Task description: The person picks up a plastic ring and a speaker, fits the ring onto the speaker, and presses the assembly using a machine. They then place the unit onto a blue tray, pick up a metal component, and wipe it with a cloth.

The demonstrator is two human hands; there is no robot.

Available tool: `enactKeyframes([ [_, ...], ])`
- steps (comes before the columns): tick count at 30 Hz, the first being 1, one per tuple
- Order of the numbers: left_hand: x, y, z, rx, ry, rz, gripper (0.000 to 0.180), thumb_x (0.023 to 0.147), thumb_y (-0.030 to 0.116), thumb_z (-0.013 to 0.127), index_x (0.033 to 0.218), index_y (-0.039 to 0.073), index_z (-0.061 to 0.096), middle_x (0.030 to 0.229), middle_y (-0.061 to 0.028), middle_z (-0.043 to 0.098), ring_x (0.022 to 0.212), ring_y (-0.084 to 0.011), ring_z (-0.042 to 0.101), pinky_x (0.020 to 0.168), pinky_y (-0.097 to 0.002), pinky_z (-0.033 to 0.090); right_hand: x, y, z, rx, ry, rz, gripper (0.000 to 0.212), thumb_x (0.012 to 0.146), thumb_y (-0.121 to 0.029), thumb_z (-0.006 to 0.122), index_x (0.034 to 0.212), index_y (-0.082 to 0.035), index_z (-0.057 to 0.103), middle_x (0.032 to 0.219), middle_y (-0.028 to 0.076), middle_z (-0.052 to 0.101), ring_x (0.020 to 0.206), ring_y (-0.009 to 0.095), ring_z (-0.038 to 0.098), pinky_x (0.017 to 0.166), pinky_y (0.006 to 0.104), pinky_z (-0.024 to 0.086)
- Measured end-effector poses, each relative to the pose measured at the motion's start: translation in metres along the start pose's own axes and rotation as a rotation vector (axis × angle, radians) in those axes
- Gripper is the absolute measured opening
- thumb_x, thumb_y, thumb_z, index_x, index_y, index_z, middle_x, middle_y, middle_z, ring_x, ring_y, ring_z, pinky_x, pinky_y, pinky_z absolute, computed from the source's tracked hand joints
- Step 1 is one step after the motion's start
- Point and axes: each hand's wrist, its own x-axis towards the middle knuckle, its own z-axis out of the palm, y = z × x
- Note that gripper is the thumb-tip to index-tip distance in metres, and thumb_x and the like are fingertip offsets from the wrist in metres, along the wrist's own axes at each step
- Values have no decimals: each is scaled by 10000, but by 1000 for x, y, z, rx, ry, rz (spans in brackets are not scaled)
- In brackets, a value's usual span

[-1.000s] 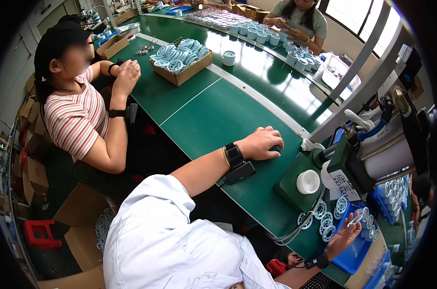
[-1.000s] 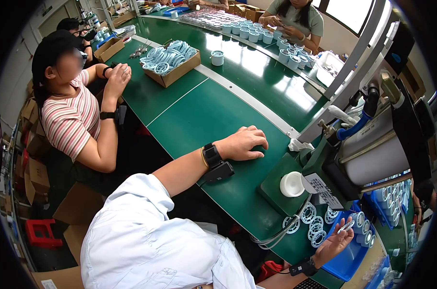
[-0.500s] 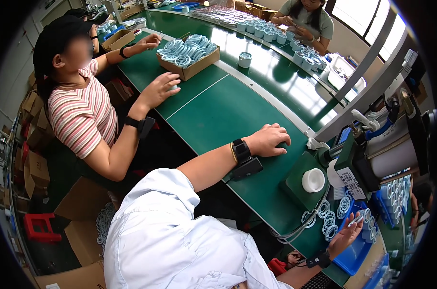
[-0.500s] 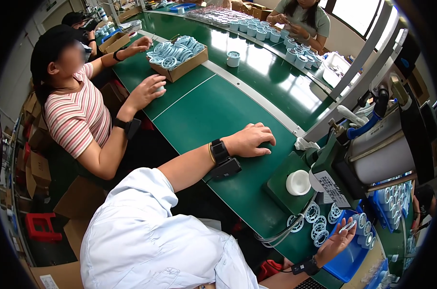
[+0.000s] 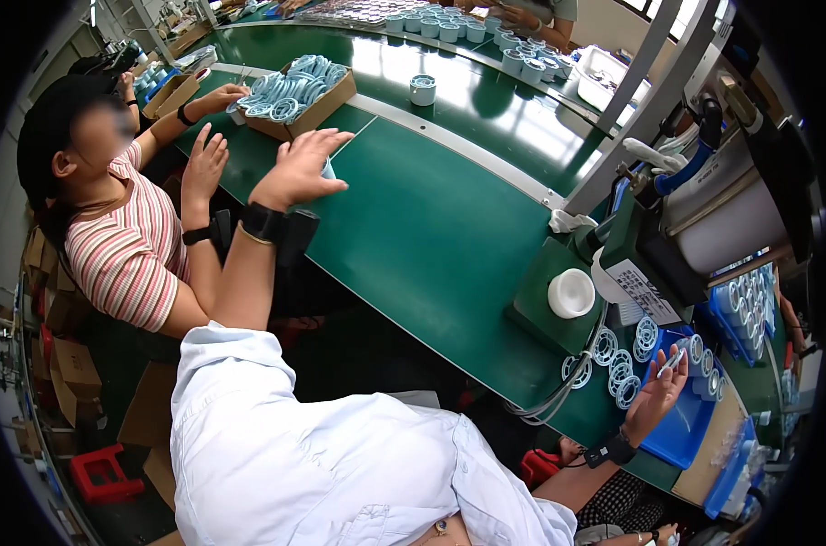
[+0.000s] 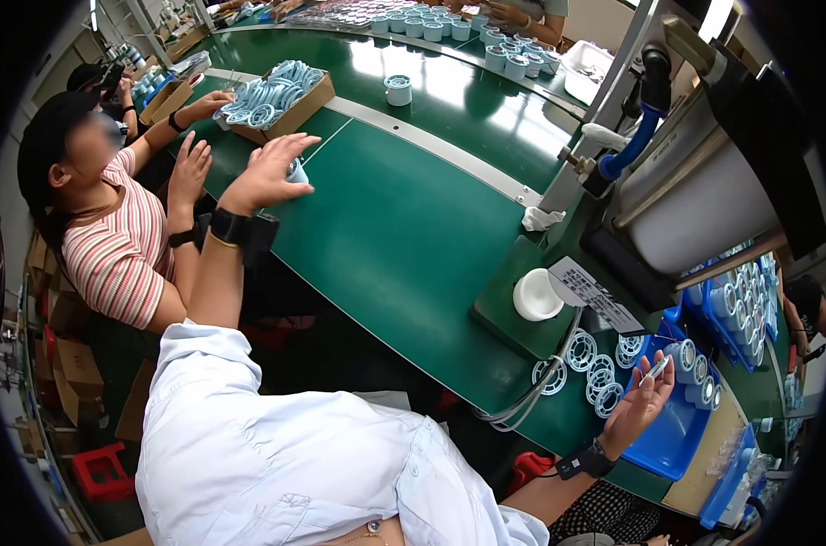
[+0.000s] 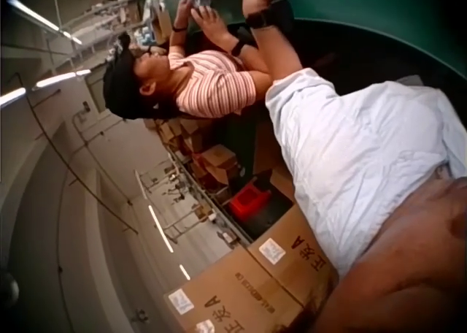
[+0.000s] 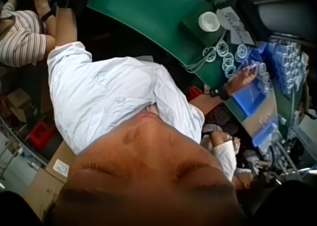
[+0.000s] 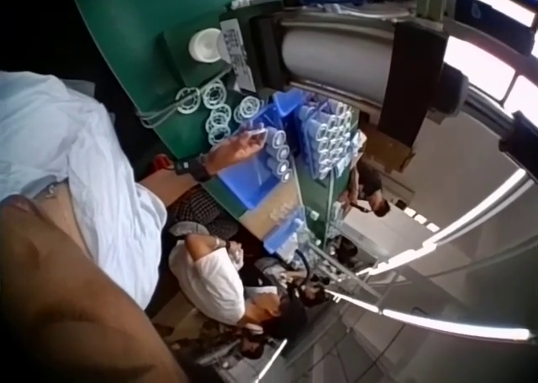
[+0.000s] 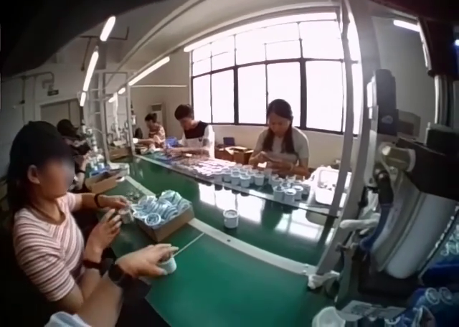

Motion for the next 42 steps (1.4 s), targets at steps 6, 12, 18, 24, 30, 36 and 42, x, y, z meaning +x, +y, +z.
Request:
enactKeyframes([
  [6, -20, -20, 11, -622, -431, -183, 680, 674, 166, 789, 1309, 131, 548, 1220, -75, 565, 1236, -262, 460, 1058, -361, 331, -1, -2, 1, -5, -2, 20, 529, 967, -210, 576, 1418, -32, 365, 1416, 99, 458, 1197, 181, 535, 990, 285, 431],
  [12, -42, 136, 13, -308, -152, 264, 628, 627, 218, 847, 1182, 89, 583, 1077, -72, 604, 1032, -258, 566, 1001, -383, 354, 1, -2, 5, -13, 11, 25, 541, 966, -201, 578, 1428, -22, 362, 1417, 112, 455, 1202, 197, 531, 996, 293, 429],
  [18, -65, 232, 36, -912, -508, 215, 632, 626, 203, 883, 1150, 62, 559, 1098, -67, 596, 1026, -241, 565, 852, -335, 478, -12, -16, 22, -104, -67, -6, 542, 939, -151, 610, 1413, -3, 392, 1416, 122, 453, 1236, 213, 515, 1051, 321, 394],
  [24, -66, 246, 48, -1048, -526, 290, 676, 623, 177, 883, 1197, 60, 546, 1115, -70, 605, 1028, -235, 565, 795, -317, 512, -56, -45, 72, -282, -336, -13, 582, 848, -70, 687, 1377, -5, 453, 1343, 112, 504, 1206, 196, 520, 1050, 320, 385],
  [30, -67, 257, 47, -998, -530, 374, 666, 644, 174, 857, 1228, 61, 556, 1121, -72, 620, 1034, -244, 579, 854, -345, 485, -73, -68, 121, -591, -764, -80, 698, 729, -126, 776, 1367, -69, 498, 1304, 104, 542, 1141, 252, 533, 1017, 352, 402],
  [36, -70, 261, 52, -976, -452, 403, 626, 660, 192, 830, 1214, 63, 569, 1098, -77, 636, 995, -248, 608, 903, -370, 428, -71, -66, 137, -743, -885, -202, 745, 711, -183, 797, 1382, -87, 486, 1300, 89, 564, 1164, 286, 516, 1016, 377, 384],
  [42, -72, 262, 56, -983, -393, 408, 590, 675, 211, 810, 1200, 77, 577, 1097, -75, 644, 971, -232, 625, 884, -360, 412, -78, -60, 136, -745, -830, -176, 793, 716, -194, 791, 1421, -126, 435, 1270, 63, 572, 1161, 272, 509, 1024, 397, 356],
])
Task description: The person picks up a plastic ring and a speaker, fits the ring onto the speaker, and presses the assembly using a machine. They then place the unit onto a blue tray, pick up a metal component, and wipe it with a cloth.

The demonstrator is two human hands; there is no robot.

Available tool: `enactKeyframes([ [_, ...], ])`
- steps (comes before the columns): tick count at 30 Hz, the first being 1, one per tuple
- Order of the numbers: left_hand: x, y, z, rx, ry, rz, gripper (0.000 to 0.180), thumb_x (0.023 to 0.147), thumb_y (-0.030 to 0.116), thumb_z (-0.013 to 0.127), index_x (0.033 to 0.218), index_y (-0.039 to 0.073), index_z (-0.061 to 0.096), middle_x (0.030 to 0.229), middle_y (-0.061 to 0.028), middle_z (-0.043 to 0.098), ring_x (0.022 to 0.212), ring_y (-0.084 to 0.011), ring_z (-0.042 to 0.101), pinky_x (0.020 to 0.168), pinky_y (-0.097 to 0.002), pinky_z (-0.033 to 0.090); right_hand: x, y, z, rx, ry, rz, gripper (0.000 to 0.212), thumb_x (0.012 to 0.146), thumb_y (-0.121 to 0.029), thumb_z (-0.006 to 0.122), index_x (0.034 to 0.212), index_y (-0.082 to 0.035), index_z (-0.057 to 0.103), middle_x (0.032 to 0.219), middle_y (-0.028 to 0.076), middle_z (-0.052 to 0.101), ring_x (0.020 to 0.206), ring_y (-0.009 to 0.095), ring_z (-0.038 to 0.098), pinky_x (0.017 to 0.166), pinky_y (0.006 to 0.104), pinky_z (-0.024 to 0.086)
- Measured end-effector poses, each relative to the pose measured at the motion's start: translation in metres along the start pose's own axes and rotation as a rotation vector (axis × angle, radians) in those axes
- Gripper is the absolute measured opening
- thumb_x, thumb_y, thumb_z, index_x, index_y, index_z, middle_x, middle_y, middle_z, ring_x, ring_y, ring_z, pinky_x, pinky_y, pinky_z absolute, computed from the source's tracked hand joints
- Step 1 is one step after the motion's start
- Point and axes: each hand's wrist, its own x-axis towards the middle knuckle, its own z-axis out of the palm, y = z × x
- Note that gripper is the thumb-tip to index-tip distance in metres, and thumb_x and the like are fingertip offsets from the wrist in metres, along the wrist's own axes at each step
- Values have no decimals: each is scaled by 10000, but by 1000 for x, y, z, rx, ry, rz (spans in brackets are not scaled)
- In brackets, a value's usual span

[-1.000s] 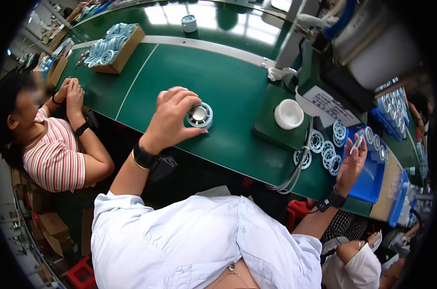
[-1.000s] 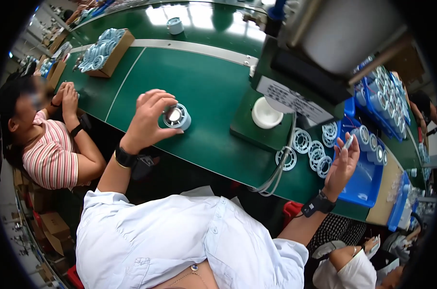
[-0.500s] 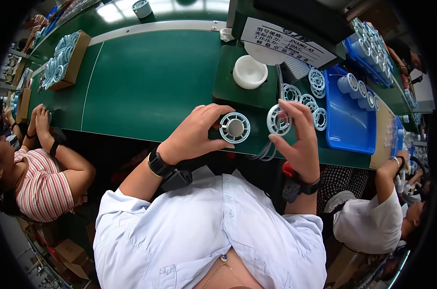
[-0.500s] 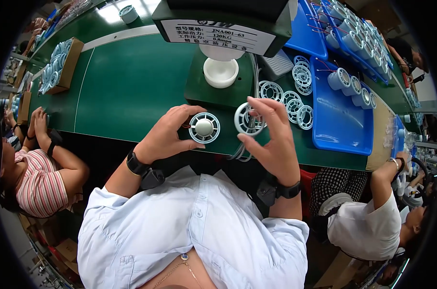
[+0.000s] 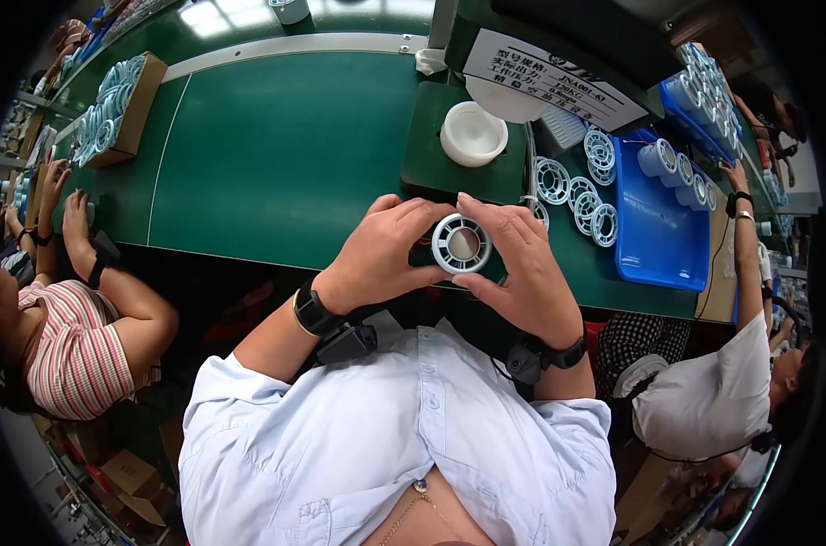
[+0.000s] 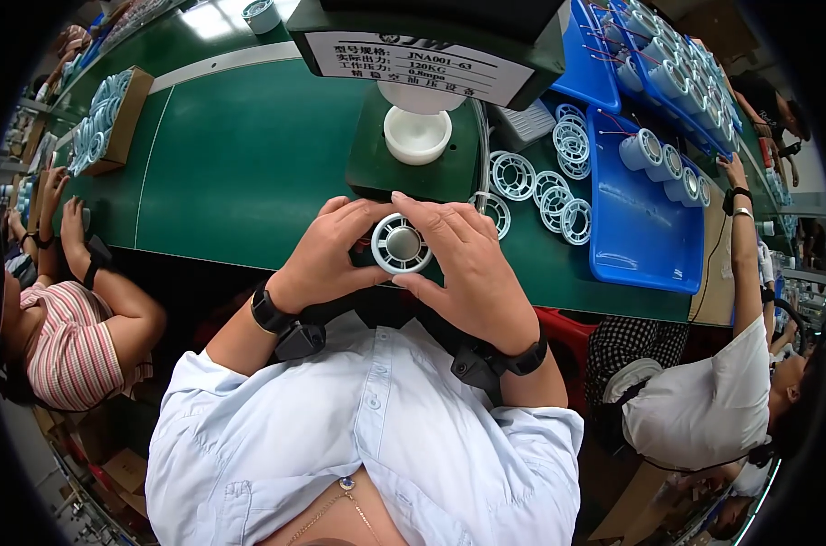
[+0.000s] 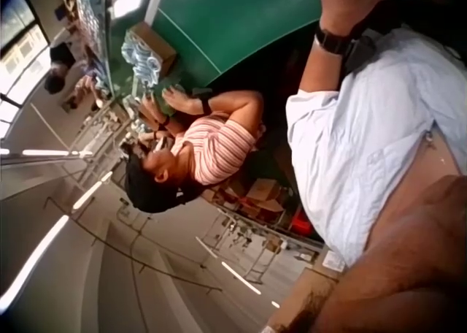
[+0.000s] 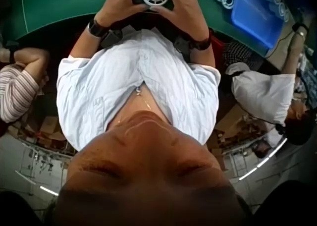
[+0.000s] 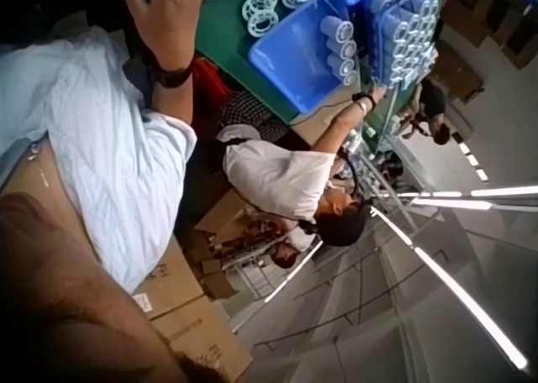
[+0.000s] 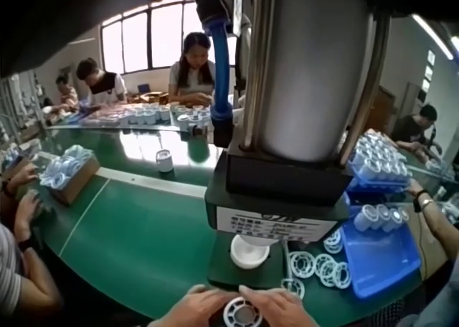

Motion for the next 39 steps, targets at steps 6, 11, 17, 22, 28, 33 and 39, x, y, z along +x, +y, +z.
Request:
enactKeyframes([
  [6, 1, 2, -3, -13, -48, -53, 624, 630, 156, 805, 1204, 64, 576, 1107, -83, 645, 979, -252, 620, 914, -370, 406, -1, -2, 5, -45, 51, 49, 800, 718, -226, 801, 1420, -121, 435, 1300, 71, 559, 1191, 267, 503, 1035, 403, 345],
  [11, 3, 1, -2, -14, -42, -50, 623, 623, 147, 801, 1199, 65, 581, 1100, -81, 648, 968, -251, 621, 909, -364, 406, -3, 1, 5, -58, 45, 46, 805, 717, -236, 805, 1421, -121, 433, 1300, 75, 556, 1212, 268, 498, 1042, 406, 336],
  [17, 2, 1, -2, -22, -45, -52, 628, 621, 146, 809, 1200, 65, 581, 1090, -79, 649, 956, -248, 620, 904, -356, 405, -5, 3, 8, -59, 56, 24, 813, 718, -230, 804, 1428, -123, 423, 1281, 83, 558, 1213, 272, 499, 1039, 406, 336],
  [22, 2, 2, 0, -2, -17, -31, 593, 652, 199, 814, 1188, 87, 587, 1078, -54, 651, 935, -215, 630, 874, -351, 408, -6, 0, 9, -65, 69, 56, 814, 724, -236, 802, 1433, -123, 418, 1276, 93, 560, 1214, 276, 500, 1039, 410, 338],
  [28, 1, 2, 1, -9, -42, -58, 633, 627, 170, 832, 1199, 68, 581, 1090, -72, 649, 951, -246, 619, 893, -354, 402, -8, 0, 8, -58, 42, 93, 809, 725, -257, 806, 1427, -113, 431, 1335, 67, 557, 1246, 267, 491, 1063, 402, 329],
  [33, 2, 1, 0, -8, -44, -53, 631, 633, 189, 837, 1197, 70, 582, 1097, -70, 649, 960, -245, 619, 898, -354, 401, -7, 1, 7, -61, 34, 76, 819, 727, -265, 806, 1433, -110, 423, 1345, 79, 547, 1254, 276, 486, 1070, 407, 329],
  [39, 5, -2, 1, 20, 11, -3, 595, 655, 259, 843, 1167, 87, 592, 1085, -56, 654, 942, -218, 634, 886, -357, 408, -6, 0, 4, -40, 66, 62, 829, 729, -261, 804, 1439, -96, 410, 1352, 126, 522, 1253, 305, 479, 1070, 420, 343],
])
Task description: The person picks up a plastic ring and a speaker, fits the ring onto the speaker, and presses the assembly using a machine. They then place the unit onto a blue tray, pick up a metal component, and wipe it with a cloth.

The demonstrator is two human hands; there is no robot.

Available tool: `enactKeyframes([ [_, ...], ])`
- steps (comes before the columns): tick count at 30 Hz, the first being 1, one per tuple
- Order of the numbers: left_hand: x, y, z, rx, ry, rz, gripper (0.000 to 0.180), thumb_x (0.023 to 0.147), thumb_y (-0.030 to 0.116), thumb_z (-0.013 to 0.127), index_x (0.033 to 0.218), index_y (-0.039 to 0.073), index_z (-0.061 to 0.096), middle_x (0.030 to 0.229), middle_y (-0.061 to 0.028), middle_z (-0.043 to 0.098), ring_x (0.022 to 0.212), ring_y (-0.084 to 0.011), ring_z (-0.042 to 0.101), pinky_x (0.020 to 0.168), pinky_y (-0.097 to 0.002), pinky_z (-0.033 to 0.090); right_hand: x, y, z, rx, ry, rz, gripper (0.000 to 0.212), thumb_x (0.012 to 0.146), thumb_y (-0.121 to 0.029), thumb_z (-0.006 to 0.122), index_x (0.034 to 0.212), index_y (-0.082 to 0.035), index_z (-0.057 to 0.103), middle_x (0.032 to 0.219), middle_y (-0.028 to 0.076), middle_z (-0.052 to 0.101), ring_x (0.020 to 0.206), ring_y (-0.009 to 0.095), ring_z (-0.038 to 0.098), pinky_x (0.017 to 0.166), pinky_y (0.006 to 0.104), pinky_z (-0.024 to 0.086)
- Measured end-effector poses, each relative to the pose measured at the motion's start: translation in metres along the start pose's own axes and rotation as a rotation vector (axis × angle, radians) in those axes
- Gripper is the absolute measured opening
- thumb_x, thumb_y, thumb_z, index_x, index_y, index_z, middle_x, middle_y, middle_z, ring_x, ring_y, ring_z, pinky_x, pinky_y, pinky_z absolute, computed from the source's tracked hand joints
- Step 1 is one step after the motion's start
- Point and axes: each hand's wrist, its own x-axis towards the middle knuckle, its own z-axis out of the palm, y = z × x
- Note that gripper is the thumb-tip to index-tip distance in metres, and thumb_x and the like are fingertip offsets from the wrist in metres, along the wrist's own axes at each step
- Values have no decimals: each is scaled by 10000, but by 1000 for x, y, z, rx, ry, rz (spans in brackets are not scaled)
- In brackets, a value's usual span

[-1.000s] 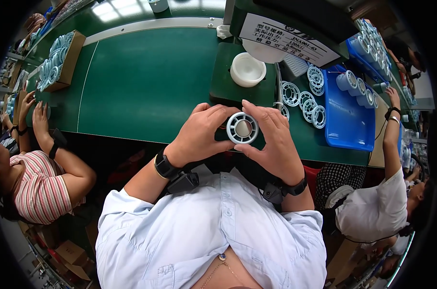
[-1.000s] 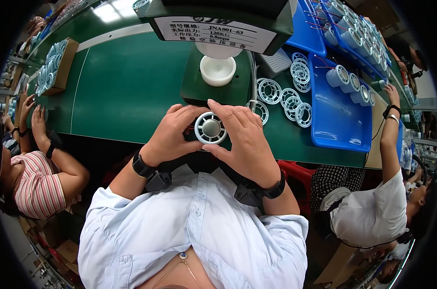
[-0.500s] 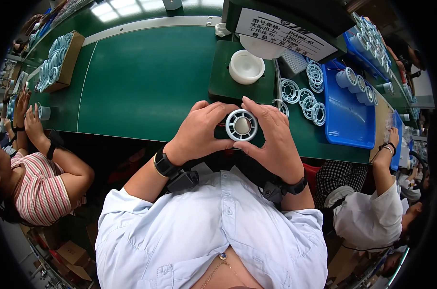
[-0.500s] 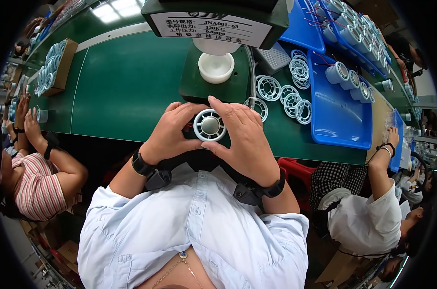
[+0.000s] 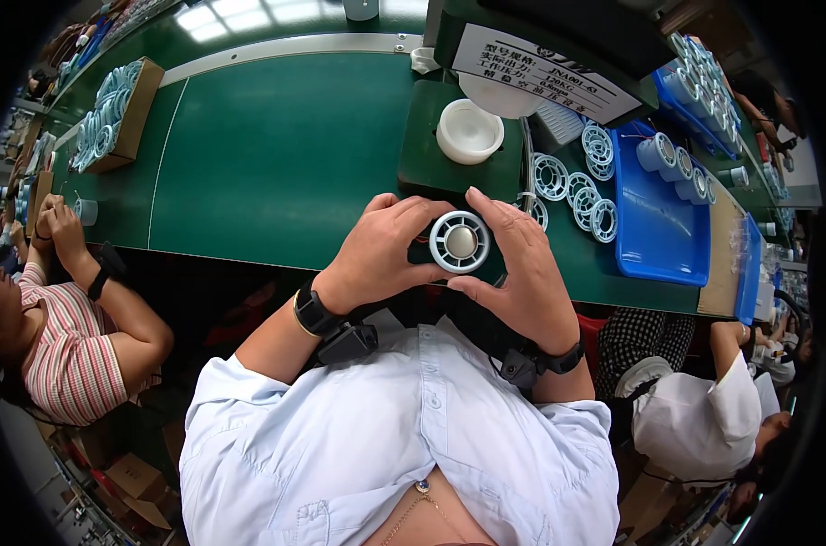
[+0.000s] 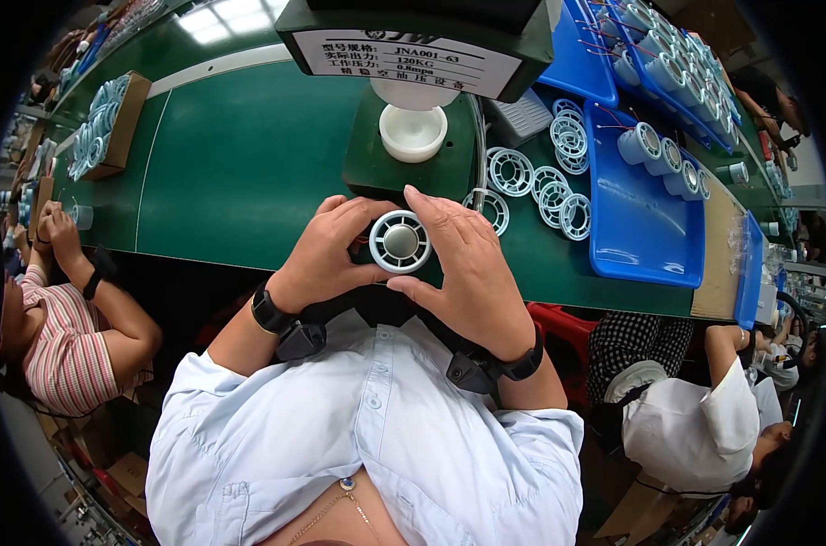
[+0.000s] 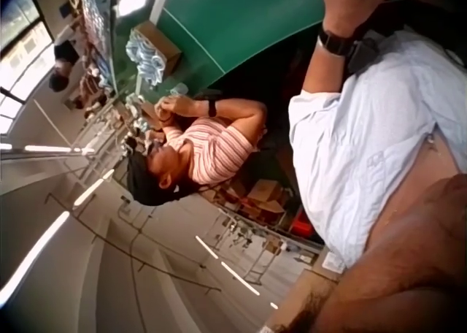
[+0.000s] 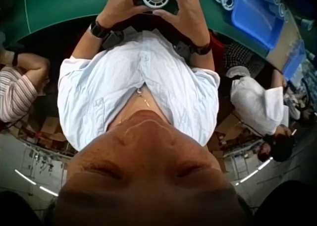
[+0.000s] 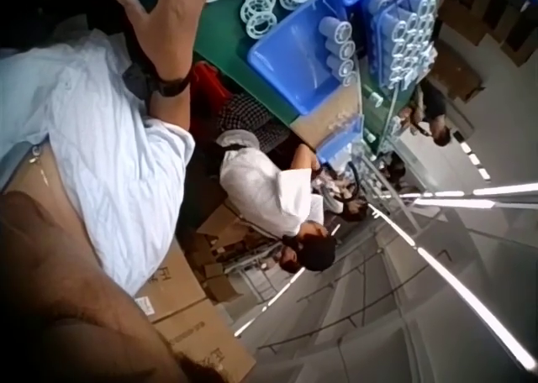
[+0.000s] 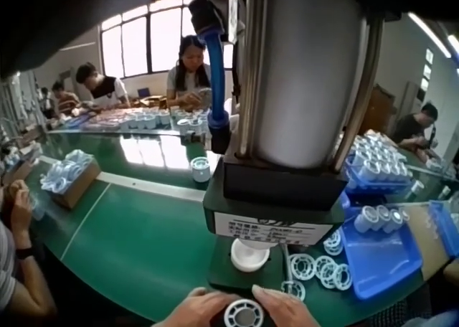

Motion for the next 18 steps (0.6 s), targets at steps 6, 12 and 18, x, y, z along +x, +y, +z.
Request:
enactKeyframes([
  [6, 1, 5, -14, -19, -14, 2, 623, 641, 239, 868, 1178, 73, 598, 1125, -76, 653, 993, -252, 619, 893, -374, 422, -13, 16, -21, 103, 122, 10, 810, 735, -247, 801, 1428, -65, 422, 1361, 146, 513, 1240, 302, 494, 1056, 416, 367],
  [12, 39, 21, -58, 55, 149, 47, 622, 638, 175, 878, 1182, 59, 599, 1101, -59, 647, 926, -188, 630, 729, -283, 480, -30, 45, -46, 201, 443, 133, 754, 759, -234, 790, 1394, -20, 446, 1336, 144, 538, 1208, 273, 524, 1033, 389, 388],
  [18, 36, 28, -48, -29, 24, 31, 608, 651, 136, 865, 1189, 51, 595, 1074, -52, 640, 876, -148, 630, 642, -226, 491, -29, 27, -40, 241, 388, 120, 718, 772, -273, 782, 1373, -33, 472, 1288, 129, 569, 1195, 270, 522, 1033, 392, 373],
])
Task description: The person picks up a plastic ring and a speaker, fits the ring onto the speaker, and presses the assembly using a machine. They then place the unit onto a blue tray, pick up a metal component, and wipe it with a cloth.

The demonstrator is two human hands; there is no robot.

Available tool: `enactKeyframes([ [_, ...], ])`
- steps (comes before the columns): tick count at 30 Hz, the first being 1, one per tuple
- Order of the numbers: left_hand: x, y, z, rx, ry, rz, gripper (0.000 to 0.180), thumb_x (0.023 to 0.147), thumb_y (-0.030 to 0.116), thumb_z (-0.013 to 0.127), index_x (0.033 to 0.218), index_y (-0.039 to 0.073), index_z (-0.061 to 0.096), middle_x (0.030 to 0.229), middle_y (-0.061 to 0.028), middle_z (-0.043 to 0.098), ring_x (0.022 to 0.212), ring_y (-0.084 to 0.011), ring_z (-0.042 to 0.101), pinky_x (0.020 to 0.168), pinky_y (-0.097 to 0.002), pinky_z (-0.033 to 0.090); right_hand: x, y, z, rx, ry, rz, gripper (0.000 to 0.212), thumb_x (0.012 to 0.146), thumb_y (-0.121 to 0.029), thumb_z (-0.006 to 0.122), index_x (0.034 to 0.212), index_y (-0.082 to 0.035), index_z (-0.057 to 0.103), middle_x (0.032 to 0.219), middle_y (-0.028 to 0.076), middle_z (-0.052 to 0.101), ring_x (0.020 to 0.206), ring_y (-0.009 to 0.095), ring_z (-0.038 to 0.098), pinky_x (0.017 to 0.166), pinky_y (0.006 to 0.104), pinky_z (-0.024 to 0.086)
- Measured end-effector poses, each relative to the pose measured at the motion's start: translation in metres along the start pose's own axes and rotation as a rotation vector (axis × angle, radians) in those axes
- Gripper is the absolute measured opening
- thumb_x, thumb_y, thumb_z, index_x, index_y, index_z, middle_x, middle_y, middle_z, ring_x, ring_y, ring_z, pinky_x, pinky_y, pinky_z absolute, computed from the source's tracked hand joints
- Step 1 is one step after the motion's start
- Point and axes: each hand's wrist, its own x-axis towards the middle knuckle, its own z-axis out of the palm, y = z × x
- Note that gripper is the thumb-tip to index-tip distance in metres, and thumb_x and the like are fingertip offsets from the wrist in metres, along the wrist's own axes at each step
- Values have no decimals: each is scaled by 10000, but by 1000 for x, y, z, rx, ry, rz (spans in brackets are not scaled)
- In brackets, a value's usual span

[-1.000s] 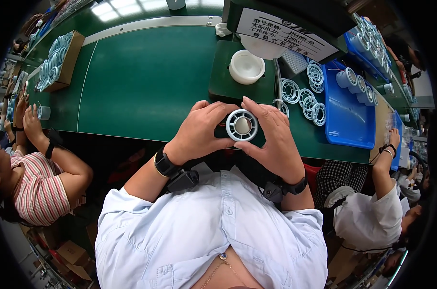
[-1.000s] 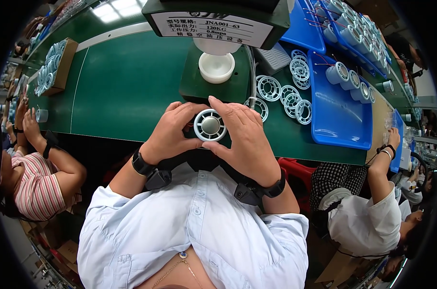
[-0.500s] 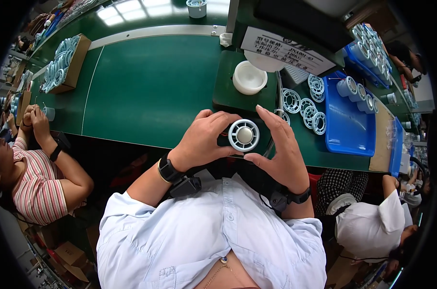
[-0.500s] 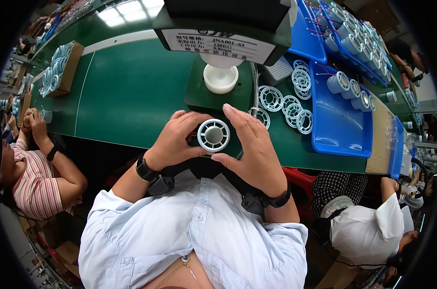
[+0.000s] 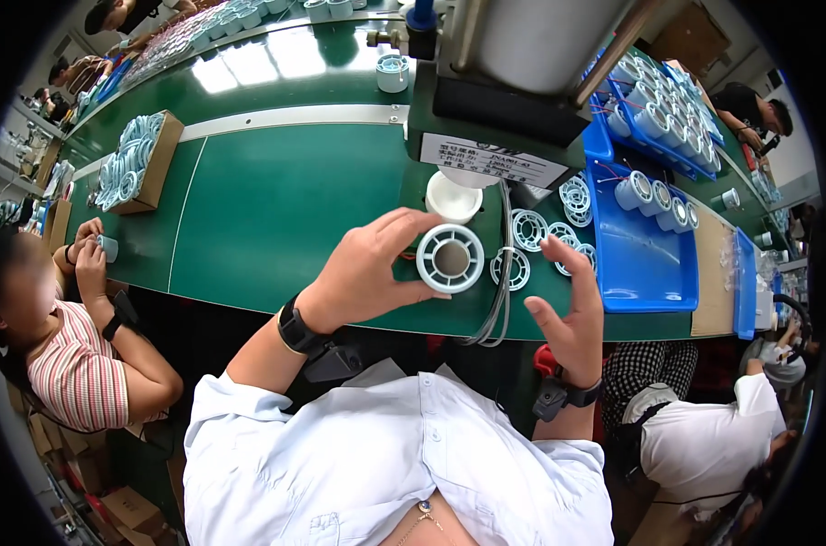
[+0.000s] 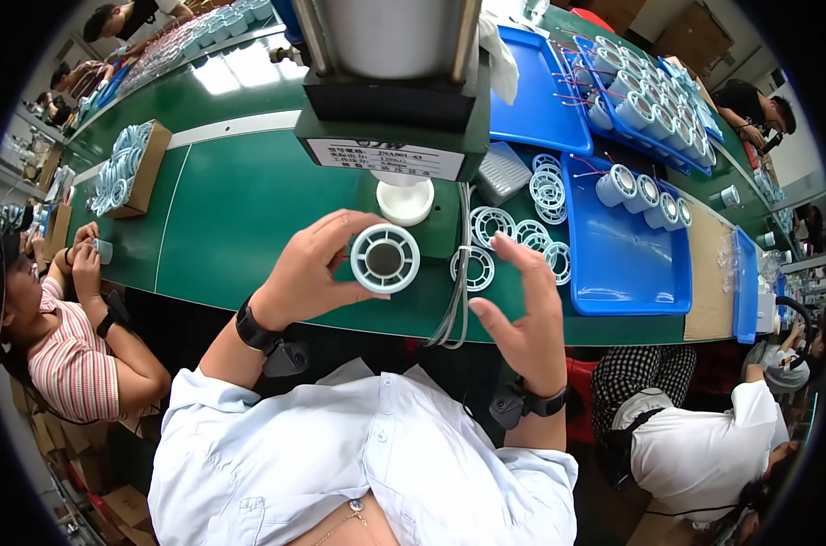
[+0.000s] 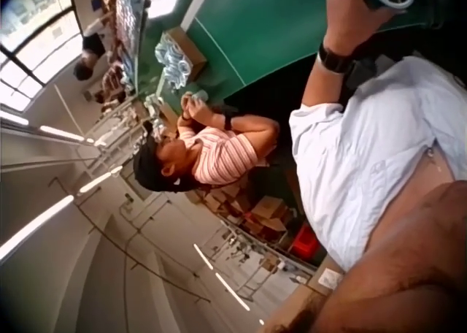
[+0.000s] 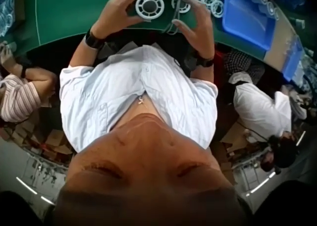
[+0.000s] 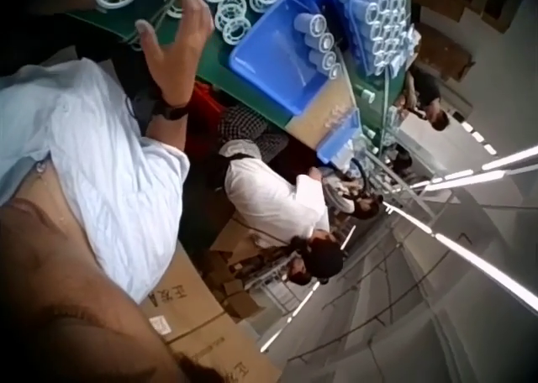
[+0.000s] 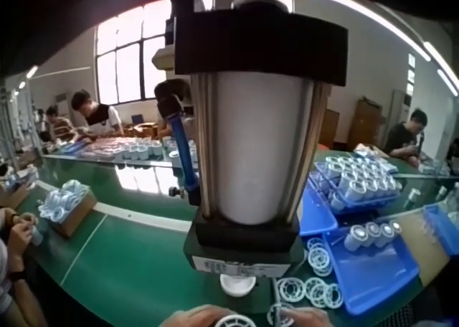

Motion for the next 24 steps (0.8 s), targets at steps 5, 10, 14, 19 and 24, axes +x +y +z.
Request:
enactKeyframes([
  [5, -30, -13, 36, -131, -96, -55, 607, 654, 122, 852, 1197, 50, 590, 1098, -79, 638, 901, -193, 640, 696, -274, 527, -1, -19, 26, -220, -273, -111, 724, 740, -351, 791, 1340, -59, 511, 1285, 100, 558, 1208, 273, 497, 1046, 406, 323],
  [10, -34, -16, 45, -104, -118, -116, 609, 658, 111, 835, 1208, 42, 582, 1120, -104, 636, 922, -235, 644, 725, -306, 545, 3, -19, 48, -324, -336, -131, 716, 700, -354, 812, 1318, -108, 547, 1240, 73, 574, 1199, 258, 496, 1033, 403, 291],
  [14, -34, -15, 45, -97, -117, -126, 604, 658, 129, 823, 1205, 46, 580, 1097, -116, 642, 923, -277, 652, 766, -343, 544, 4, -17, 48, -354, -355, -126, 704, 697, -358, 814, 1309, -122, 557, 1235, 61, 577, 1199, 245, 495, 1021, 400, 289],
  [19, -36, -14, 46, -105, -114, -131, 590, 666, 143, 814, 1199, 49, 580, 1090, -119, 645, 923, -295, 654, 786, -360, 542, -1, -17, 50, -347, -346, -112, 702, 700, -361, 812, 1310, -126, 557, 1232, 58, 580, 1196, 237, 497, 1014, 404, 288],
  [24, -36, -14, 47, -86, -133, -137, 636, 653, 110, 823, 1233, 42, 571, 1140, -106, 636, 933, -256, 646, 723, -316, 553, 0, -19, 50, -378, -340, -95, 703, 704, -363, 809, 1316, -128, 556, 1234, 57, 582, 1194, 236, 498, 1013, 402, 285],
])
